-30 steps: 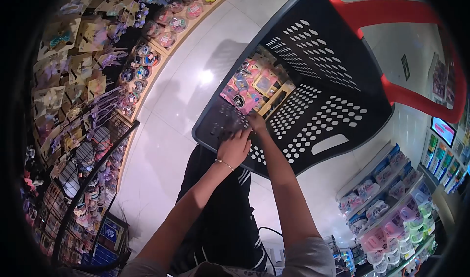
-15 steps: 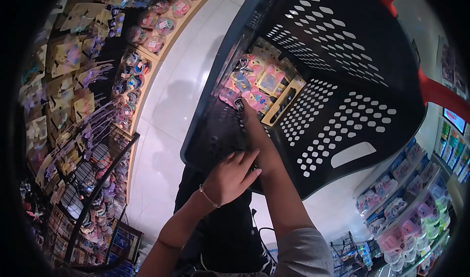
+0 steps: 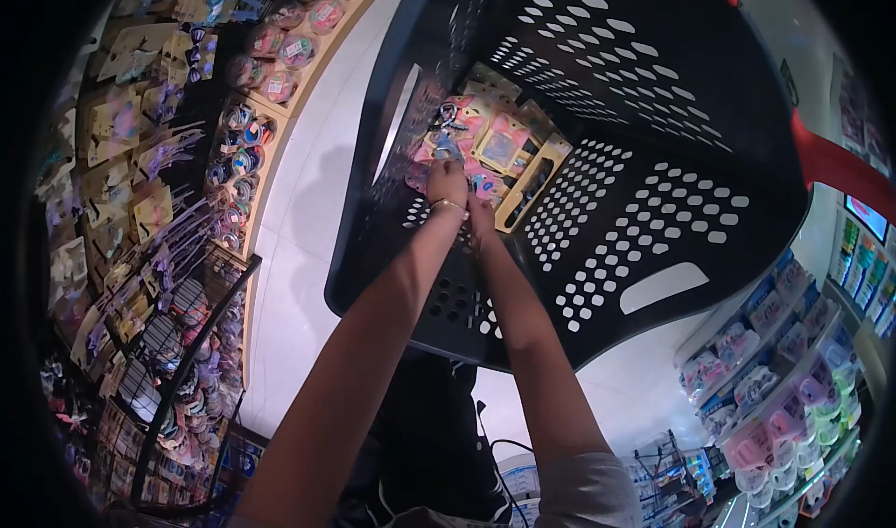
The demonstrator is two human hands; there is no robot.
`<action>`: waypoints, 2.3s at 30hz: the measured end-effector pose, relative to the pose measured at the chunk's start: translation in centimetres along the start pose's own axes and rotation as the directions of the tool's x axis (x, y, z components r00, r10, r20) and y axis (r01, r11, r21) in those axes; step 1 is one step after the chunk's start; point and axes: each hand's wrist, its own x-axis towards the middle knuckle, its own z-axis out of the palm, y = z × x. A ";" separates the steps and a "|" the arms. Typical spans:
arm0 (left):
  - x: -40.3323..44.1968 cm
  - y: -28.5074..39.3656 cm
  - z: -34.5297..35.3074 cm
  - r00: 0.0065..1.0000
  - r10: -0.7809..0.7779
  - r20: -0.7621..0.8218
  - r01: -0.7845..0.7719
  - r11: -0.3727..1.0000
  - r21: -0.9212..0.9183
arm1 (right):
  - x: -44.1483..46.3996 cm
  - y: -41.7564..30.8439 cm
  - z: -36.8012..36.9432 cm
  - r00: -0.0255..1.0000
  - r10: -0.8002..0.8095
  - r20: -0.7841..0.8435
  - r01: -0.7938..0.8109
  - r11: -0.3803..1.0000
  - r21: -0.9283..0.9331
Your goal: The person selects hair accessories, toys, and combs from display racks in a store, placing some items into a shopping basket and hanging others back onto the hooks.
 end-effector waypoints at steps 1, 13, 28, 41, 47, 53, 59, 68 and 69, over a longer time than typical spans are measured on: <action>1.5 -2.5 0.9 0.996 0.081 -0.047 -0.070 0.978 0.196 | -1.1 -2.1 0.3 1.000 0.023 -0.016 -0.025 0.985 -0.168; 10.4 -10.0 2.5 0.947 -0.188 0.261 0.106 0.948 0.299 | 2.5 -9.0 1.8 0.835 -0.186 0.518 0.177 0.982 0.066; 15.3 -14.8 6.1 0.983 -0.170 0.074 0.182 0.956 -0.228 | 6.6 -5.7 3.0 0.692 -0.570 0.443 0.686 0.330 -0.648; 15.7 -14.9 4.5 0.909 -0.347 0.232 0.417 0.782 -0.463 | 9.7 -4.6 2.6 0.660 -0.446 0.604 0.737 0.229 -0.636; 14.7 -13.7 4.5 0.922 -0.245 0.301 0.387 0.632 -0.671 | 8.1 -5.0 3.3 0.715 -0.369 0.593 0.657 0.645 -0.391; 20.7 -21.0 6.8 0.904 -0.056 0.423 0.309 0.769 -0.560 | 9.0 -4.9 3.6 0.835 -0.256 0.487 0.464 0.803 -0.374; 17.4 -16.6 3.9 0.858 -0.313 0.407 0.347 0.938 -0.010 | 8.9 -3.7 4.2 0.905 -0.296 0.306 0.403 0.826 -0.393; 4.9 -5.9 -1.8 0.959 -0.262 -0.107 0.275 0.773 0.571 | 1.9 -6.9 -1.7 0.963 -0.202 0.177 0.252 0.910 -0.330; 4.4 -5.2 -1.6 0.993 -0.065 -0.095 0.108 0.795 0.597 | 1.3 -7.5 -2.6 0.954 -0.248 0.166 0.293 0.887 -0.357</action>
